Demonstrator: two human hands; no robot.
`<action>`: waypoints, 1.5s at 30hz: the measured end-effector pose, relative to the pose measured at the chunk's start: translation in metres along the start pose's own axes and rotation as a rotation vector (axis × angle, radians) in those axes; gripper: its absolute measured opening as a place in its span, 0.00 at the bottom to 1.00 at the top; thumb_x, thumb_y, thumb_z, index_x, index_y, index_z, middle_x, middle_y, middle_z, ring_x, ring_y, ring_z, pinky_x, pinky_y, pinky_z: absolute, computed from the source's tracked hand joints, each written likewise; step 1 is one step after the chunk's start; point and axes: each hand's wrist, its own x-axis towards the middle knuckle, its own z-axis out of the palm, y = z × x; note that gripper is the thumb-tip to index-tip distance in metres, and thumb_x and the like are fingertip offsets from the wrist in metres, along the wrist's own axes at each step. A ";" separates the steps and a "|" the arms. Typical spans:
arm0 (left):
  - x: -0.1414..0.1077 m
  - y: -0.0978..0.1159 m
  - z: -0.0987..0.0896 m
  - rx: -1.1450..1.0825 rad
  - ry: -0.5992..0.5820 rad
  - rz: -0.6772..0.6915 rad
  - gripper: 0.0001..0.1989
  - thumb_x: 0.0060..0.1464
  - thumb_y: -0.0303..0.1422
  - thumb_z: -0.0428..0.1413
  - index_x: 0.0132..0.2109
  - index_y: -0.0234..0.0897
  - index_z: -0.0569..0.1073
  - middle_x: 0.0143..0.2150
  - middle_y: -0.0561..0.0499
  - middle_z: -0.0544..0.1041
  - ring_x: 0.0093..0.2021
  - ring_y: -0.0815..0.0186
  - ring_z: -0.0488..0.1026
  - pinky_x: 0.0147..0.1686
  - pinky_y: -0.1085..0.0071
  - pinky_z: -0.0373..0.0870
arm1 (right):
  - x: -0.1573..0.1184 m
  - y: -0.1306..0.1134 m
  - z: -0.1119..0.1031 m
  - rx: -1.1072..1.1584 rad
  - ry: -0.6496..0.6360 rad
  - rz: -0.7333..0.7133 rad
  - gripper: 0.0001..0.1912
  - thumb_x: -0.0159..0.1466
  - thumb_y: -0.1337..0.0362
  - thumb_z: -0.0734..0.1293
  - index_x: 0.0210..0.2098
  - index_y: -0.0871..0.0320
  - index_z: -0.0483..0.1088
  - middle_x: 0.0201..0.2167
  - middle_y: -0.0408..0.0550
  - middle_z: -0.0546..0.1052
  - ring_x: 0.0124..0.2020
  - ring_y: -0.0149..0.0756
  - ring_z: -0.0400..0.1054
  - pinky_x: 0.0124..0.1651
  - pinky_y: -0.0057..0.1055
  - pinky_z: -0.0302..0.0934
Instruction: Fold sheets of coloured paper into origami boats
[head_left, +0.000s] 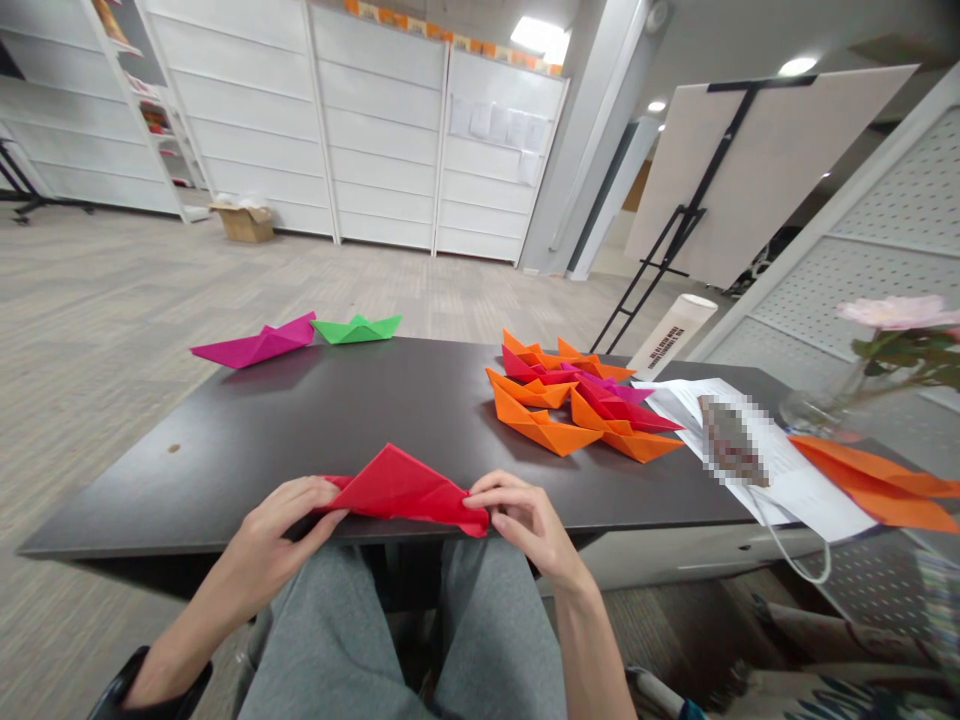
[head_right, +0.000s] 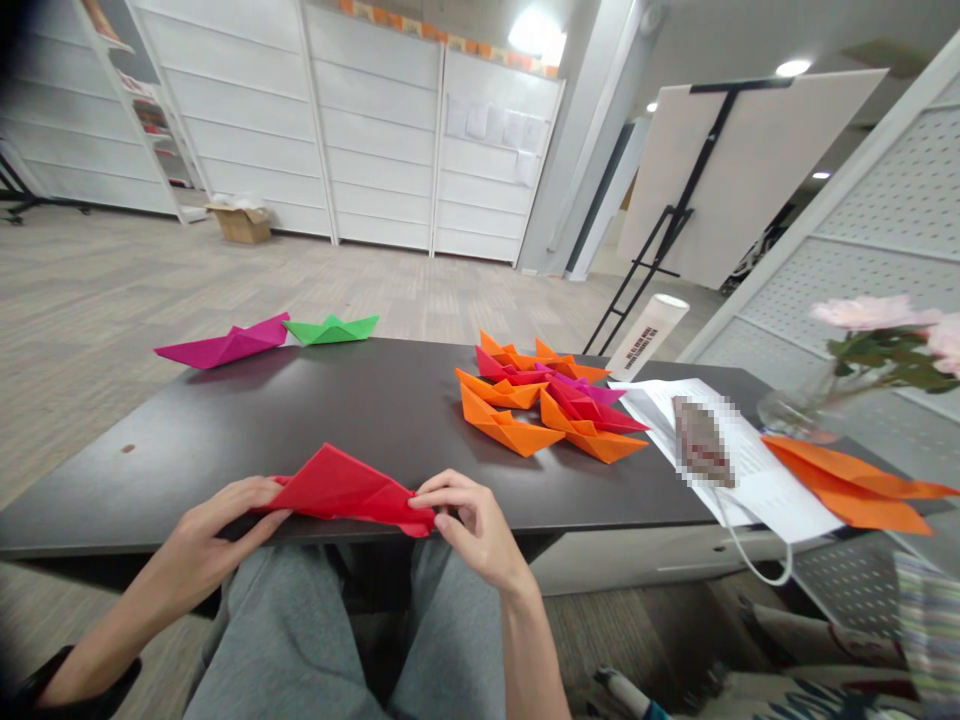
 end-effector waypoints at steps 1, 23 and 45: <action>0.000 -0.001 0.001 -0.001 0.009 0.003 0.07 0.59 0.39 0.58 0.41 0.42 0.77 0.42 0.51 0.82 0.43 0.62 0.79 0.49 0.66 0.76 | -0.001 0.000 -0.001 0.007 -0.024 -0.013 0.18 0.63 0.52 0.69 0.47 0.54 0.79 0.45 0.53 0.75 0.43 0.42 0.69 0.42 0.35 0.63; -0.001 0.003 0.003 0.018 0.009 -0.058 0.10 0.61 0.41 0.55 0.39 0.42 0.78 0.42 0.51 0.81 0.46 0.61 0.78 0.50 0.68 0.74 | 0.007 0.007 0.028 -0.350 0.320 0.029 0.10 0.65 0.57 0.67 0.37 0.55 0.78 0.40 0.52 0.76 0.39 0.40 0.71 0.40 0.34 0.66; 0.012 0.019 -0.018 -0.106 -0.048 -0.183 0.10 0.61 0.34 0.54 0.48 0.41 0.76 0.40 0.50 0.79 0.41 0.62 0.77 0.45 0.66 0.73 | 0.008 0.016 0.020 -0.323 0.234 0.054 0.15 0.67 0.54 0.65 0.45 0.53 0.79 0.39 0.50 0.79 0.43 0.45 0.73 0.48 0.37 0.65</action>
